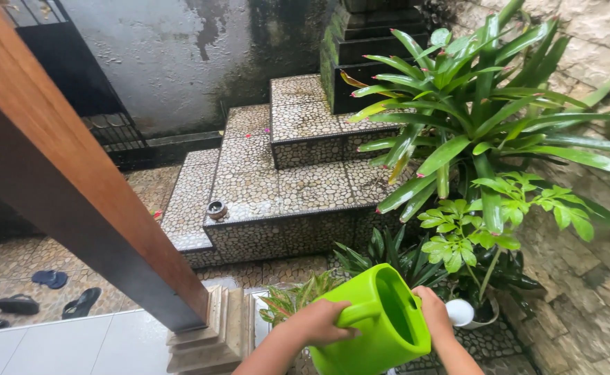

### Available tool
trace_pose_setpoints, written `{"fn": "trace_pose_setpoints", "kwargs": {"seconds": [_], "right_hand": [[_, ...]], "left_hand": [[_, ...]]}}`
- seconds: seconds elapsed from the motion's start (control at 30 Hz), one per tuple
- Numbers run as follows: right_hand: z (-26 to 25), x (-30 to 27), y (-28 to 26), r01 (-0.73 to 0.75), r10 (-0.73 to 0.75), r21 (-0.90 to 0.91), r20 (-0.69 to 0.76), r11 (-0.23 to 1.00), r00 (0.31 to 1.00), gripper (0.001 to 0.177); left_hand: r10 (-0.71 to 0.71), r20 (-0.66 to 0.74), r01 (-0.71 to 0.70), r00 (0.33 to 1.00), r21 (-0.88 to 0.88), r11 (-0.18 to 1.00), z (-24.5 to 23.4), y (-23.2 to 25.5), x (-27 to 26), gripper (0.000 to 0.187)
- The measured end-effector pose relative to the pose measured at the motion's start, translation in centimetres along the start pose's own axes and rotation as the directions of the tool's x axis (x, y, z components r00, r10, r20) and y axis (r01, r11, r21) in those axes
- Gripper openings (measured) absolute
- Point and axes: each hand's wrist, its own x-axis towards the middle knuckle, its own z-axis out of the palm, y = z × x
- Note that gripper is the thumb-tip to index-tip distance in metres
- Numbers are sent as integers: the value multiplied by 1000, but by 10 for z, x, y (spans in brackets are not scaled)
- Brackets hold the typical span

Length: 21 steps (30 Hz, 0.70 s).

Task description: Watering several potted plants using a green plastic watering can in an outdoor area.

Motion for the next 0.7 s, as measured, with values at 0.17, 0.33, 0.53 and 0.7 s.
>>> {"fn": "trace_pose_setpoints", "kwargs": {"seconds": [0.17, 0.33, 0.53, 0.7], "right_hand": [[-36, -15, -2, -64, 50, -142, -101, 988, 994, 31], [-58, -28, -9, 53, -114, -294, -196, 954, 974, 27], [-74, -31, -15, 343, -459, -392, -256, 854, 850, 42], [-95, -5, -12, 506, -588, -322, -250, 800, 769, 41]], "left_hand": [[28, 4, -27, 1000, -166, 986, 46, -27, 22, 42], [48, 24, -34, 999, -409, 912, 88, -36, 33, 25], [33, 61, 12, 998, -628, 778, 113, -23, 22, 14], [115, -18, -99, 993, -646, 757, 103, 6, 9, 24]]}}
